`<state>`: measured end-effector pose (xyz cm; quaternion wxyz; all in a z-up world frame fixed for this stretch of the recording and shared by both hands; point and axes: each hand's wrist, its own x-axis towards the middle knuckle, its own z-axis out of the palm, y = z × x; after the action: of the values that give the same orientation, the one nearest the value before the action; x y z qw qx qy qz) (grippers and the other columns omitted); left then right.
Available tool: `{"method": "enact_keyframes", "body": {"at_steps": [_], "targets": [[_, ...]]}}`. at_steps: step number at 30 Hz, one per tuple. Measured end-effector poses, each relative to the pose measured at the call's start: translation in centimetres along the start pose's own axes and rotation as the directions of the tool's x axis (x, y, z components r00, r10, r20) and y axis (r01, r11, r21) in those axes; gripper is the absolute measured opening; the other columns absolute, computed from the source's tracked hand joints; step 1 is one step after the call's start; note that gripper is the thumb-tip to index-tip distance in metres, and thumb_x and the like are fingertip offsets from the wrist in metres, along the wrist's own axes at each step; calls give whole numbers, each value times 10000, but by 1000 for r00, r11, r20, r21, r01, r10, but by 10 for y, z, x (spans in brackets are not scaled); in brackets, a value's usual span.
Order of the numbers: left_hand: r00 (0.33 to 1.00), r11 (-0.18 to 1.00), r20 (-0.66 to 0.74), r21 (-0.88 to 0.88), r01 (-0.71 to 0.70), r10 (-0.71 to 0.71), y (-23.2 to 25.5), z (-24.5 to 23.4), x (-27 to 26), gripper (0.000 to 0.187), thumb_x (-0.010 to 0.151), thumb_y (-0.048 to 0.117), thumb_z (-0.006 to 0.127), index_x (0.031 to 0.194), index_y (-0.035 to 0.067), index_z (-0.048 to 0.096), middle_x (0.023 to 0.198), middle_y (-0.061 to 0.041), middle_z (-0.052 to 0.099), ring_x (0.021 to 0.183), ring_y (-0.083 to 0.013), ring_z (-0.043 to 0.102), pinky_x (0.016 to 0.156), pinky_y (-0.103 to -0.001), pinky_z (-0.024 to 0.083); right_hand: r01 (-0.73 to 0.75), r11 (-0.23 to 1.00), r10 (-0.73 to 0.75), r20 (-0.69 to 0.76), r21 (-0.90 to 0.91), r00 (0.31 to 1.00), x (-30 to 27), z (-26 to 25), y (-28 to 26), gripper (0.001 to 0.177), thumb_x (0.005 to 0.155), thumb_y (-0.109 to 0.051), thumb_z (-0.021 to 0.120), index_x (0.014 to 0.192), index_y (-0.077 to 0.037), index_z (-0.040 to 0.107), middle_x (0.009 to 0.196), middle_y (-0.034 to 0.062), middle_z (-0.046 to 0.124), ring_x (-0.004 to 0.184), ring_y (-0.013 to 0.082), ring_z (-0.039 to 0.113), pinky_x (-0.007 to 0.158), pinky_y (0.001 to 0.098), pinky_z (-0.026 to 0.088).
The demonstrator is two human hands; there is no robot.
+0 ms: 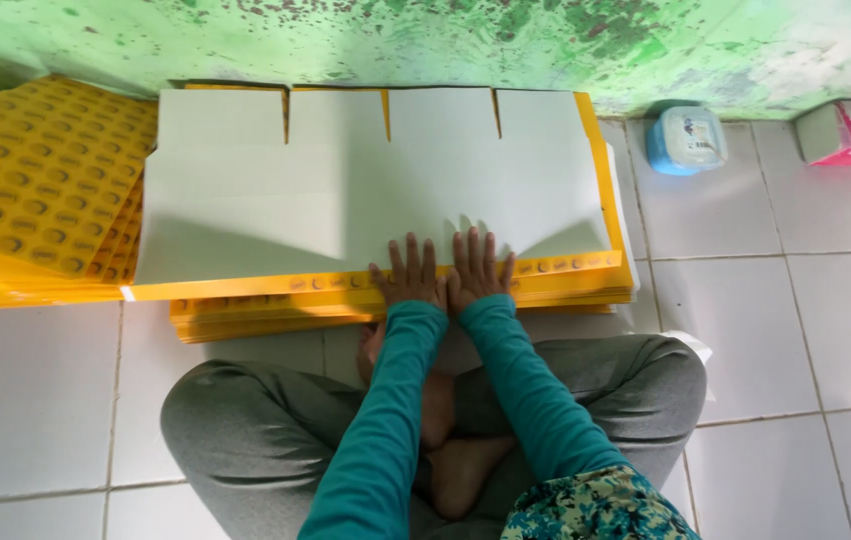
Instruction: Folding yellow cardboard sheets into boxes and stacking them on the floor
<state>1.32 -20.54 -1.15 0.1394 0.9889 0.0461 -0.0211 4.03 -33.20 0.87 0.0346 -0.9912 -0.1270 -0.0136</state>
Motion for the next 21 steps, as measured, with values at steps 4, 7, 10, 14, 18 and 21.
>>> {"method": "enact_keyframes", "body": {"at_steps": [4, 7, 10, 14, 18, 21], "targets": [[982, 1000, -187, 17, 1, 2, -48, -16, -17, 668, 1002, 483, 402, 1626, 370, 191, 1715, -61, 170, 1571, -371, 127, 1222, -663, 66, 40, 972, -129, -384, -232, 914, 0, 30, 61, 648, 992, -536, 355, 1627, -442, 266, 1725, 6, 196, 1567, 346, 128, 1166, 682, 61], [957, 973, -200, 54, 223, -209, -112, -17, -16, 644, 1006, 546, 381, 1617, 389, 249, 1701, -64, 251, 1567, -371, 178, 1237, -600, 93, 26, 992, -55, -246, -121, 968, -8, 10, 94, 644, 1006, -498, 371, 1630, -443, 220, 1725, 21, 170, 1555, 388, 142, 1139, 753, 134], [871, 895, -252, 41, 444, -421, -190, -14, -9, 736, 957, 548, 456, 1625, 415, 177, 1740, -36, 56, 1586, -381, 38, 1255, -615, 78, -50, 998, 51, 28, -35, 998, -8, -6, 120, 665, 973, -636, 258, 1598, -556, 43, 1737, -62, 16, 1587, 318, 2, 1201, 705, 77], [755, 802, -401, 79, 592, -519, -275, -26, -5, 813, 960, 635, 502, 1641, 357, 155, 1715, -99, 102, 1557, -381, 140, 1223, -596, 194, -171, 984, 175, 124, -45, 977, -7, -11, 162, 725, 925, -695, 279, 1590, -566, 20, 1734, -52, -17, 1585, 328, -22, 1218, 692, 49], [695, 701, -132, 9, 714, -706, -293, -57, -9, 864, 980, 717, 370, 1649, 341, -27, 1731, -71, -49, 1592, -323, -37, 1301, -545, 26, -339, 940, 332, 255, -15, 908, -7, -21, 203, 796, 899, -839, 168, 1596, -534, -67, 1719, -32, -112, 1574, 275, -126, 1247, 590, -77], [684, 731, -451, 94, 676, -574, -279, -26, -5, 969, 1004, 673, 521, 1641, 96, 73, 1682, -276, 96, 1541, -480, 93, 1243, -622, 142, -348, 938, 348, 17, -2, 937, -9, -10, 178, 780, 959, -688, 293, 1647, -404, 60, 1734, 82, 43, 1585, 358, 11, 1240, 673, 16]]}}
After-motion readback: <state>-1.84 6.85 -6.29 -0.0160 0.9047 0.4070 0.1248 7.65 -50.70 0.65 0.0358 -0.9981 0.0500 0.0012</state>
